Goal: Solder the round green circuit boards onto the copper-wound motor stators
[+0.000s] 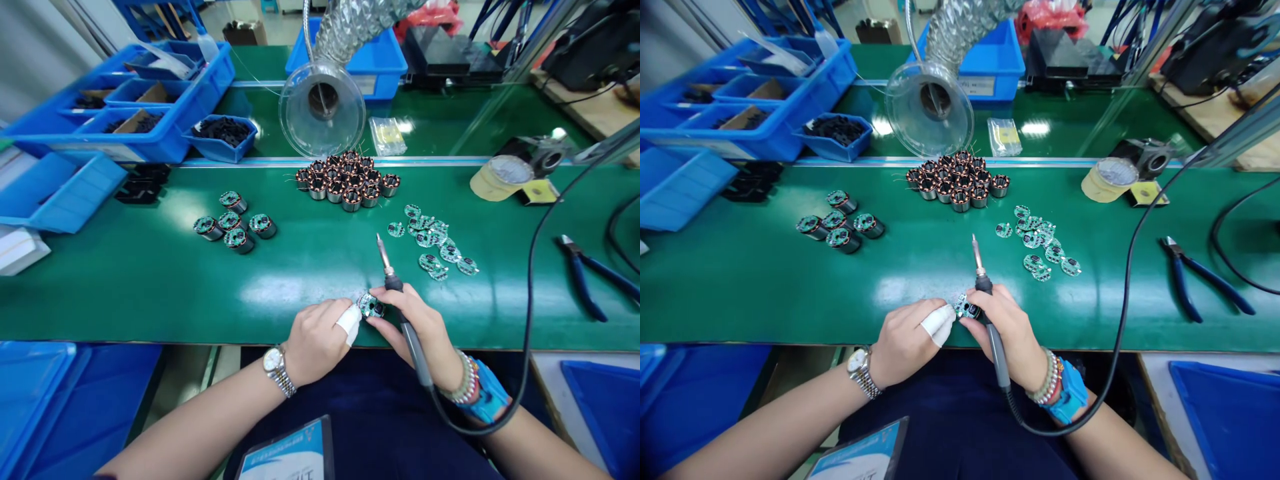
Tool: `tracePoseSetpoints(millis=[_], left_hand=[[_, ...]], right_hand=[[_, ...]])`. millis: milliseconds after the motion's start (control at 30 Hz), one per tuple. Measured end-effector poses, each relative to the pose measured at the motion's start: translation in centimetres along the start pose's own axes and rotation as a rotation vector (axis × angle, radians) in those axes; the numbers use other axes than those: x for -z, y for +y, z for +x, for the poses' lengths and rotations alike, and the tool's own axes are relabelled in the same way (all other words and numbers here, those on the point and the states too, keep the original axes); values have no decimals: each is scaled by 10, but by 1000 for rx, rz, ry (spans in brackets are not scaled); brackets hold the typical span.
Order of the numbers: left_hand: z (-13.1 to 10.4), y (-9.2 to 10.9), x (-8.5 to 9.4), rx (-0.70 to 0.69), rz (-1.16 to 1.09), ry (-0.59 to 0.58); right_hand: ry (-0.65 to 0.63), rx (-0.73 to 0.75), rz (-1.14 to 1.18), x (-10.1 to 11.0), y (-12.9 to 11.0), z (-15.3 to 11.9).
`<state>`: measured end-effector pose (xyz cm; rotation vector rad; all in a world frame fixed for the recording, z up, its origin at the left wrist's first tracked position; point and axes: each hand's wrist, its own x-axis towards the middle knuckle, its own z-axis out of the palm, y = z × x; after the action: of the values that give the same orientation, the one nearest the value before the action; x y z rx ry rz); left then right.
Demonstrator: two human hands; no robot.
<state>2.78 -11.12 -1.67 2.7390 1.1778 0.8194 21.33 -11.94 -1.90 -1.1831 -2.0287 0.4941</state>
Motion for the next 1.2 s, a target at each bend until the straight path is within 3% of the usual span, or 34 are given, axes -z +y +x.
tracePoseSetpoints(millis=[367, 633, 867, 1000, 1200], left_hand=[[-3, 17, -8, 319, -206, 58], [-22, 25, -13, 282, -275, 53], [-26, 38, -27, 176, -109, 29], [-23, 31, -18, 181, -229, -37], [-15, 8, 4, 413, -390, -34]], right_hand=[[18, -1, 17, -2, 0, -1], [22, -20, 53, -4, 1, -2], [48, 11, 49, -4, 1, -4], [36, -16, 67, -2, 5, -6], [39, -28, 21, 1, 6, -5]])
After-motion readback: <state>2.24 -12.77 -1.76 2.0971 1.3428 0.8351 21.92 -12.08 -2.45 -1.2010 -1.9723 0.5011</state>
